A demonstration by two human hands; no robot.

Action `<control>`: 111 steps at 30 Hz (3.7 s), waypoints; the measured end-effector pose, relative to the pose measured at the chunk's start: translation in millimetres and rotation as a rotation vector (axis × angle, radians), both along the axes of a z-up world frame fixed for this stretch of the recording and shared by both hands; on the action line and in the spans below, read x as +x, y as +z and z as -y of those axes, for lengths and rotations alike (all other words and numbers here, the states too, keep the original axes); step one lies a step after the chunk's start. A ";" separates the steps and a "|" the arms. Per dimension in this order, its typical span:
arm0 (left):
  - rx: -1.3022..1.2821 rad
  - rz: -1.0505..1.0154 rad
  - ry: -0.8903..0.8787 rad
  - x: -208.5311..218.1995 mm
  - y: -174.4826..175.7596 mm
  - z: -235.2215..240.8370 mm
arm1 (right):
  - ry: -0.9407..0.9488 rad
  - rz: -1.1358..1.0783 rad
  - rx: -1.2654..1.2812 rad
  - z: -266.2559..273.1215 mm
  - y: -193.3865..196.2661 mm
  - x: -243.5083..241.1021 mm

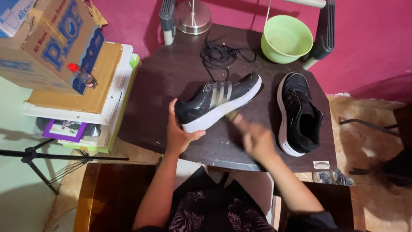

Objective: The person cleans a pair of black sneakers with white soles using a toothbrush and water. They repeatedly dip the toothbrush into a green bowl of water and scrub the exterior surfaces of the shoes, including the sides, toe box, and heel area, while holding the shoes on a table.

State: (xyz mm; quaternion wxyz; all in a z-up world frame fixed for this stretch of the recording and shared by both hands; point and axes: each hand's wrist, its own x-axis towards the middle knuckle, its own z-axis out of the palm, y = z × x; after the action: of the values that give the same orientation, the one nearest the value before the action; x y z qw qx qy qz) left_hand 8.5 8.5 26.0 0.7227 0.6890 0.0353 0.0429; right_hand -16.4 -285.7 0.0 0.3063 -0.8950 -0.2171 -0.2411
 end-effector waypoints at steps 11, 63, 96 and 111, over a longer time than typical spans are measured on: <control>-0.022 0.036 0.021 2.9 -9.6 4.1 | 0.054 -0.001 0.037 8.2 15.9 -6.1; 0.122 0.050 -0.028 1.9 -5.5 2.4 | -0.029 0.046 0.123 -48.9 78.2 -12.5; 0.190 -0.106 0.007 -1.1 26.3 2.1 | -0.129 0.040 0.097 11.3 6.5 -14.1; 0.207 -0.038 0.004 -3.6 15.3 6.8 | -0.310 0.068 0.160 8.9 24.0 -19.6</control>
State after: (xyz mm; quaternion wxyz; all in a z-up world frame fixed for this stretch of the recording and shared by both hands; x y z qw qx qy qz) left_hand 4.9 1.7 41.3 0.6467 0.7606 0.0459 0.0346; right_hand -36.0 -294.6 24.0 0.3284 -0.8817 -0.0669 -0.3320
